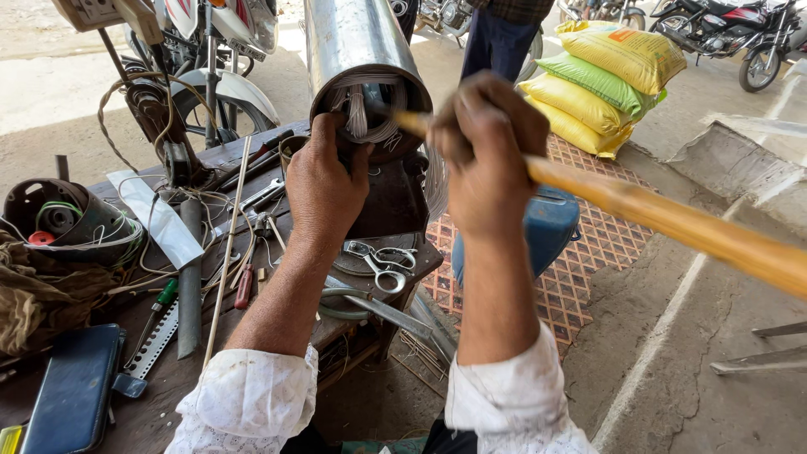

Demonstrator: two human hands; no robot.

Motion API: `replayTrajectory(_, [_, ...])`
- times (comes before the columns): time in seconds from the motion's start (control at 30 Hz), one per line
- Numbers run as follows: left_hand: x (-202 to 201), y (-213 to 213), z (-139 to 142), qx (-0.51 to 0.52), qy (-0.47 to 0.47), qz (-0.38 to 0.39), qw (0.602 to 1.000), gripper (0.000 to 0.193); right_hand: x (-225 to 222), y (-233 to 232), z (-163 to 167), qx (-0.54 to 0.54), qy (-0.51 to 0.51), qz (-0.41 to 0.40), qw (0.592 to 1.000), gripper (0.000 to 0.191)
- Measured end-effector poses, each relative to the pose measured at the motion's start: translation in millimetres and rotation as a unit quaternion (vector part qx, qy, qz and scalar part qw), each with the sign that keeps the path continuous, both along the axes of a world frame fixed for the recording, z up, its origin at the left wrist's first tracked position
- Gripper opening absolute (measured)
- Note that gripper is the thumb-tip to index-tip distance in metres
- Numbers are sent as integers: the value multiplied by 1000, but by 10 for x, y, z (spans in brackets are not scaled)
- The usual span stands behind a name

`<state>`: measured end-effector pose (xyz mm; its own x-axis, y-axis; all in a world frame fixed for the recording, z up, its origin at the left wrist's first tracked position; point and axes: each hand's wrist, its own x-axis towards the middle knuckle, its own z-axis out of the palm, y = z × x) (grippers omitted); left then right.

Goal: The person winds white wire around a large horizontal metal drum mounted on a workbench, using a long bamboo stick to guide and press the coils, and occasionally rearranges the wound wire by hand.

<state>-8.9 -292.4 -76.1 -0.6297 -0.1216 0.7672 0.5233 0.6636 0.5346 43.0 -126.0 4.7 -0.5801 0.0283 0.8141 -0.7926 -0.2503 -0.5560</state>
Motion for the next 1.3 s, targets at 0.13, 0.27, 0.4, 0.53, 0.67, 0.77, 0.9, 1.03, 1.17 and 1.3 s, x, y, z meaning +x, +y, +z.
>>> replayTrajectory(0.13, [-7, 5, 20, 7, -12, -1, 1000, 39, 562, -40, -362, -11, 90, 2, 996, 23])
replayTrajectory(0.27, [-13, -5, 22, 10, 6, -7, 1000, 36, 531, 3, -551, -49, 129, 21, 990, 30])
replayTrajectory(0.4, [-5, -2, 5, 15, 11, -5, 1000, 33, -146, -155, -564, -118, 156, -41, 980, 28])
replayTrajectory(0.53, [-14, -6, 14, 19, 27, -14, 999, 35, -555, -306, -619, -121, 85, -77, 986, 22])
replayTrajectory(0.67, [-11, -7, 6, 21, 22, -18, 999, 35, -732, -338, -547, -132, 41, -93, 986, 21])
replayTrajectory(0.77, [-13, 3, 1, 17, -2, -19, 1000, 33, -774, -267, -449, -125, 8, -97, 987, 27])
replayTrajectory(0.9, [-2, 11, 8, 22, -18, -22, 999, 34, -736, -172, -354, -82, 10, -70, 994, 27])
replayTrajectory(1.03, [22, 21, 16, 11, 12, -22, 1000, 34, -672, -95, -152, 0, 24, -78, 997, 28])
replayTrajectory(1.17, [17, 21, 15, 8, 18, -21, 1000, 33, -397, -74, -14, 1, -39, -67, 997, 28])
replayTrajectory(1.3, [-2, 2, 4, 4, 9, -8, 1000, 33, 205, -14, -263, -35, -26, -28, 999, 21])
